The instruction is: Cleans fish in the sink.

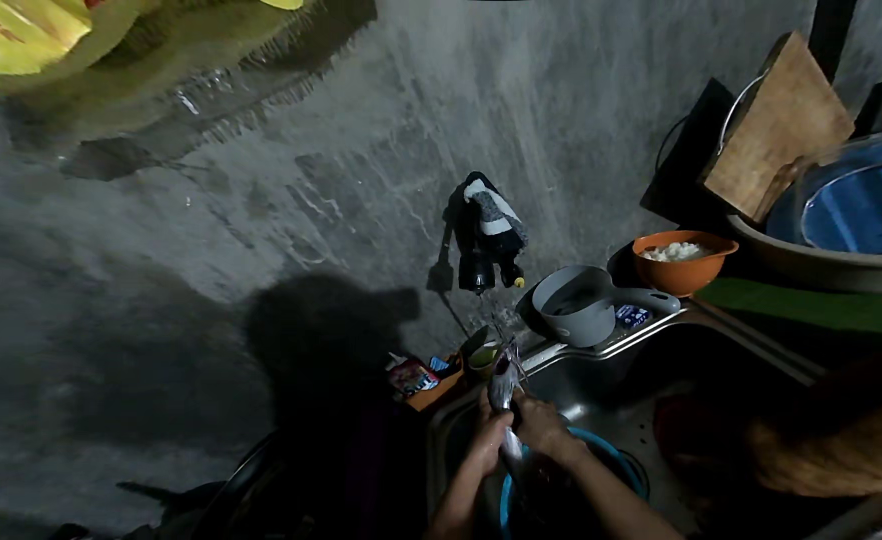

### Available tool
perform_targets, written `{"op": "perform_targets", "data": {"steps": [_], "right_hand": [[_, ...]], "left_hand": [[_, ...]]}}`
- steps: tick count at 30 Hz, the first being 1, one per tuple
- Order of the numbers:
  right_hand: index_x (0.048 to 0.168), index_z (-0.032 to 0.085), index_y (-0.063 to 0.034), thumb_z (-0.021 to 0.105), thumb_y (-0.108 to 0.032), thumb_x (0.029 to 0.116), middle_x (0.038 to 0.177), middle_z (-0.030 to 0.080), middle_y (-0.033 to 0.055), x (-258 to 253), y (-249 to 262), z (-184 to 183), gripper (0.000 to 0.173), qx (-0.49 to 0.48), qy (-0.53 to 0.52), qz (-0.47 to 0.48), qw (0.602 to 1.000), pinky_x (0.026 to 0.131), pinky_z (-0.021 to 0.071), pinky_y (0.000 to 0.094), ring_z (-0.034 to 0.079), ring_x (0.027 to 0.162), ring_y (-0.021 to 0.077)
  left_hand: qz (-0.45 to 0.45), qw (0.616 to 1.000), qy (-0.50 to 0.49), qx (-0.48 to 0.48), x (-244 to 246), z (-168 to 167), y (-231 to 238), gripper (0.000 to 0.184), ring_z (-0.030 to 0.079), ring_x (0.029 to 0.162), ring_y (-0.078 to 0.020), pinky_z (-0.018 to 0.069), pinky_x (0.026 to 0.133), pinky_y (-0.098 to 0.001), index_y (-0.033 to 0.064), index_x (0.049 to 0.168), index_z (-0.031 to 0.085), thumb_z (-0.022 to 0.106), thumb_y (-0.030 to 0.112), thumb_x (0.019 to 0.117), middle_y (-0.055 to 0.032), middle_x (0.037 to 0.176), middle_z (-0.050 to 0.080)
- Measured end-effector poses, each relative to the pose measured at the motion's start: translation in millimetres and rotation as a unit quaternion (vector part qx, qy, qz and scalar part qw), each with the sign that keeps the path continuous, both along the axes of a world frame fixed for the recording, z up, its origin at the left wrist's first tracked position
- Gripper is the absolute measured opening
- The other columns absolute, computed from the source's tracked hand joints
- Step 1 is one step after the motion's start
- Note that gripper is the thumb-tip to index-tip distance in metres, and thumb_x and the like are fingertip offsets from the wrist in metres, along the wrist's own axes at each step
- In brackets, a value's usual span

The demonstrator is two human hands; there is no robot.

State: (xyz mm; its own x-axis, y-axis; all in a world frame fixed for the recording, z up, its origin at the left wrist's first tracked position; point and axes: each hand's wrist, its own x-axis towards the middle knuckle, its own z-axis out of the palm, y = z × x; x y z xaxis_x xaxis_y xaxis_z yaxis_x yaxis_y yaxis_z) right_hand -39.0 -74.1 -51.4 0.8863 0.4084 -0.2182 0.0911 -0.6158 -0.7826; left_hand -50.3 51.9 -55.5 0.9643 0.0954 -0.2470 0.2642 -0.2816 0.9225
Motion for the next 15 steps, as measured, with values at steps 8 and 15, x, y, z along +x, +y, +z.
{"op": "perform_targets", "data": {"steps": [8,15], "right_hand": [[0.143,0.056,-0.0065,0.046,-0.023,0.1070,0.136,0.062,0.0220,-1,-8,-10,0.042,0.145,0.025,-0.058,0.987,0.110,0.0417,0.0560,0.058,0.128,0.0369],[0.129,0.062,0.0020,0.049,-0.016,0.1070,0.127,0.065,0.0238,-3,-10,-9,0.031,0.132,-0.018,-0.048,0.990,0.106,0.0462,0.0517,0.063,0.120,0.0368]], "left_hand": [[0.001,1.000,0.000,-0.014,0,8,-3,0.091,0.053,0.127,-0.0286,0.0495,0.099,-0.0423,0.0115,0.163,0.008,0.053,-0.010,0.0870,-0.0231,0.155,0.036],[0.002,1.000,0.002,-0.027,4,10,-3,0.091,0.056,0.121,-0.0280,0.0511,0.095,-0.0410,0.0110,0.162,0.012,0.055,-0.013,0.0847,-0.0234,0.149,0.042]]}}
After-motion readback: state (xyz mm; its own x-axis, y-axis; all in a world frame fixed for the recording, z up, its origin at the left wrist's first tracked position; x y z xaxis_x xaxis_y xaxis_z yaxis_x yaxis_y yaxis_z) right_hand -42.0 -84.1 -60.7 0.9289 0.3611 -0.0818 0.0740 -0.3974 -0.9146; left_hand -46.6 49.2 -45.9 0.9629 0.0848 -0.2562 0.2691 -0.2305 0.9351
